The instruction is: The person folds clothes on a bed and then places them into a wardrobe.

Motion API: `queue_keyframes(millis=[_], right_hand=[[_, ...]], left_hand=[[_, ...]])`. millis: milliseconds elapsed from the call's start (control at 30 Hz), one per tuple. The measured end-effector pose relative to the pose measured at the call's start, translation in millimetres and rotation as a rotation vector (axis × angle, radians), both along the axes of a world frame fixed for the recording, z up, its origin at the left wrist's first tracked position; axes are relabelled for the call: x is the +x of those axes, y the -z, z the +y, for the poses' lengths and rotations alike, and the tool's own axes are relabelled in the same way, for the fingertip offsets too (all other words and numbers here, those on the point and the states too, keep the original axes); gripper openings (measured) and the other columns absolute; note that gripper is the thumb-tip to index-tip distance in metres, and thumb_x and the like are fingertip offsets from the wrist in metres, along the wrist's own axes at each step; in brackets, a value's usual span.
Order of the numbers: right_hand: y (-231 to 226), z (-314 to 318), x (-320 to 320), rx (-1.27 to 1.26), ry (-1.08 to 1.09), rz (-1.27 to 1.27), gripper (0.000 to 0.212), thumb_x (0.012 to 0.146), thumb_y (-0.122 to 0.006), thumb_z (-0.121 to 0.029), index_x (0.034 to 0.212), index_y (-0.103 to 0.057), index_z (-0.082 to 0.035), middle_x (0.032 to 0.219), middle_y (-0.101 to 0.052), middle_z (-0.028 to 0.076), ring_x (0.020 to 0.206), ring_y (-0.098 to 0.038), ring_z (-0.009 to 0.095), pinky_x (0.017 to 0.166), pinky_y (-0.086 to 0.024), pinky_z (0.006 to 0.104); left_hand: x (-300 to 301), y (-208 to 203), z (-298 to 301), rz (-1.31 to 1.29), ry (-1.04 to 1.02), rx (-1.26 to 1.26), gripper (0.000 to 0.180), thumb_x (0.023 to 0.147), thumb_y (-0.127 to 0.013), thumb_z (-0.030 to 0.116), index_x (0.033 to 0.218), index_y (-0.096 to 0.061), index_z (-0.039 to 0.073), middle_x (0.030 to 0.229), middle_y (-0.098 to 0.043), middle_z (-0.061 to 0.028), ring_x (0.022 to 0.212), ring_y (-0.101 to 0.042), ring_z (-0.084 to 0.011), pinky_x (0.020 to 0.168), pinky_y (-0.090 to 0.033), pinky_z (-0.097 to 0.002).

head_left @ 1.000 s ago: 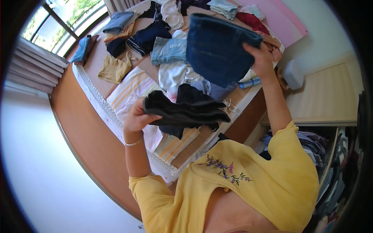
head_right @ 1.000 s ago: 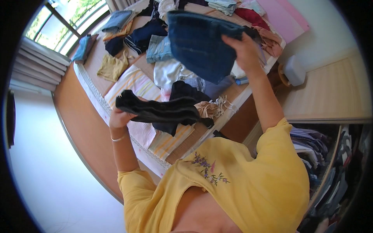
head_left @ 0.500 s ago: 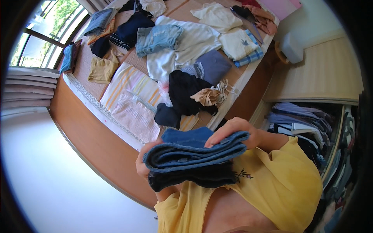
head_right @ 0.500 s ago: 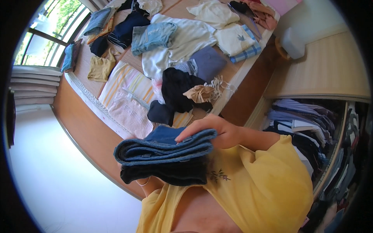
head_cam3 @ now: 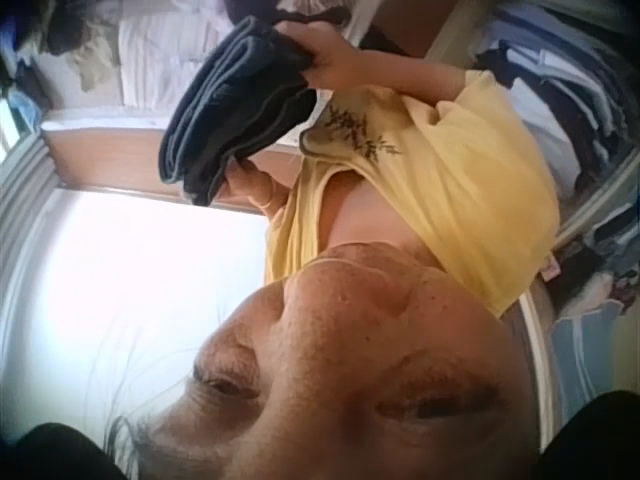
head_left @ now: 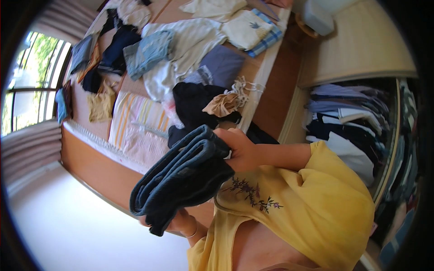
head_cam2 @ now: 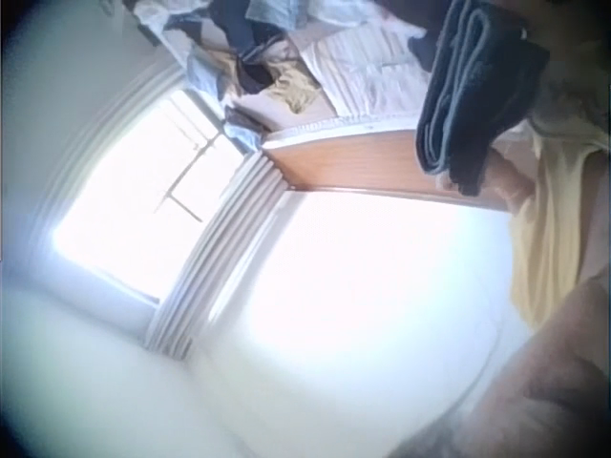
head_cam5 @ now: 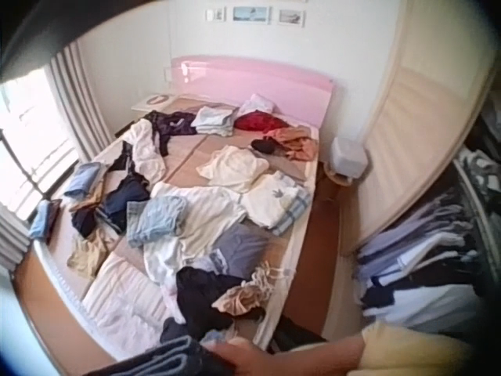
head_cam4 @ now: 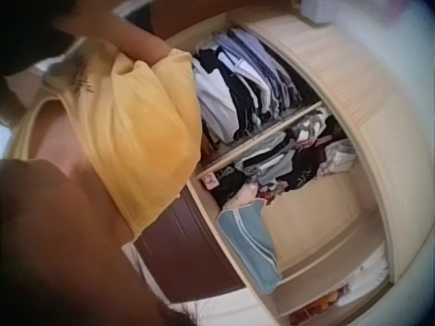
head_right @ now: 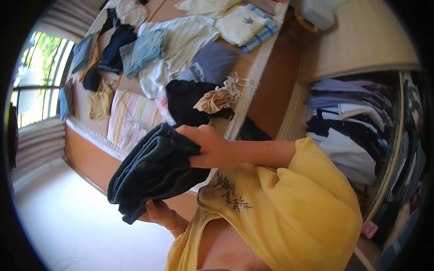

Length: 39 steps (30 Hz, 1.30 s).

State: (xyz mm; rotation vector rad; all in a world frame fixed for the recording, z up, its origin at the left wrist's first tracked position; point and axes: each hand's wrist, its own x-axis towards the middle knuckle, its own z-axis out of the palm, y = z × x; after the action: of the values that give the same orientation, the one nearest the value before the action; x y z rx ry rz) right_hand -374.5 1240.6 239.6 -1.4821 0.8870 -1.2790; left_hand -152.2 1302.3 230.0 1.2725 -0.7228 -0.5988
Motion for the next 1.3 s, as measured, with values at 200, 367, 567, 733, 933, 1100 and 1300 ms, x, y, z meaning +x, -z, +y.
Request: queue_keyframes(millis=[200, 367, 567, 733, 933, 1100, 1300], right_hand=[[-22.0, 30.2, -76.9, -0.279, 0.015, -0.017, 0.035, 0.072, -0.065, -0.016, 0.101, -0.051, -0.004, 0.075, -0.058, 0.012, 0.065, -0.058, 0.029, 0.055, -0.043, 0.0310], [-53.2, 58.5, -127.7, -0.258, 0.206, 0.038, 0.037, 0.076, -0.065, -0.021, 0.102, -0.050, -0.001, 0.081, -0.060, 0.014, 0.071, -0.060, 0.025, 0.059, -0.044, 0.0298], [-72.1, 156.4, -199.2, -0.192, 0.733, 0.092, 0.043, 0.073, -0.067, -0.013, 0.108, -0.046, 0.000, 0.082, -0.061, 0.011, 0.076, -0.060, 0.015, 0.062, -0.044, 0.0275], [-84.4, 233.7, -251.8, -0.241, 1.136, 0.348, 0.062, 0.072, -0.068, -0.020, 0.121, -0.034, -0.003, 0.098, -0.058, 0.012, 0.086, -0.057, 0.022, 0.074, -0.044, 0.0305], [-88.4, 328.7, -307.0, -0.299, 0.981, 0.036, 0.098, 0.068, -0.073, -0.009, 0.137, -0.003, -0.010, 0.115, -0.046, 0.012, 0.102, -0.048, 0.019, 0.084, -0.040, 0.0303], [-84.3, 396.3, -328.5, -0.151, 0.980, 0.128, 0.090, 0.058, -0.080, -0.021, 0.127, -0.028, 0.002, 0.117, -0.046, 0.010, 0.105, -0.043, 0.015, 0.088, -0.036, 0.0285], [-80.6, 441.8, -325.9, -0.090, 1.189, 0.016, 0.082, 0.057, -0.081, -0.022, 0.121, -0.035, 0.002, 0.111, -0.051, 0.008, 0.100, -0.047, 0.013, 0.085, -0.039, 0.0277]], left_hand=[[-47.7, -9.6, -66.9, -0.081, 0.406, 0.042, 0.055, 0.064, -0.059, 0.013, 0.116, -0.041, 0.003, 0.110, -0.049, -0.0126, 0.101, -0.050, -0.0261, 0.085, -0.044, -0.0364], [-132.5, -9.8, -99.7, -0.136, 0.770, -0.010, 0.055, 0.066, -0.060, 0.015, 0.116, -0.041, 0.002, 0.111, -0.049, -0.0130, 0.101, -0.049, -0.0264, 0.086, -0.043, -0.0364], [-251.4, -18.4, -66.2, -0.097, 1.252, -0.045, 0.056, 0.068, -0.061, 0.018, 0.117, -0.041, 0.001, 0.112, -0.048, -0.0134, 0.101, -0.049, -0.0268, 0.087, -0.042, -0.0364], [-327.6, -33.7, -20.7, -0.065, 1.545, -0.078, 0.056, 0.069, -0.062, 0.021, 0.117, -0.041, 0.000, 0.113, -0.048, -0.0138, 0.101, -0.049, -0.0271, 0.088, -0.041, -0.0364], [-405.8, -59.0, 32.9, -0.035, 1.781, -0.128, 0.057, 0.071, -0.063, 0.024, 0.118, -0.042, -0.001, 0.114, -0.048, -0.0143, 0.102, -0.049, -0.0275, 0.089, -0.040, -0.0365], [-470.2, -84.4, 63.2, 0.129, 1.992, -0.179, 0.060, 0.073, -0.065, 0.034, 0.117, -0.044, -0.002, 0.115, -0.048, -0.0152, 0.101, -0.049, -0.0286, 0.089, -0.039, -0.0374], [-526.3, -122.1, 121.3, 0.317, 2.151, -0.140, 0.058, 0.072, -0.066, 0.028, 0.111, -0.046, -0.009, 0.112, -0.050, -0.0175, 0.098, -0.050, -0.0275, 0.089, -0.039, -0.0346]])
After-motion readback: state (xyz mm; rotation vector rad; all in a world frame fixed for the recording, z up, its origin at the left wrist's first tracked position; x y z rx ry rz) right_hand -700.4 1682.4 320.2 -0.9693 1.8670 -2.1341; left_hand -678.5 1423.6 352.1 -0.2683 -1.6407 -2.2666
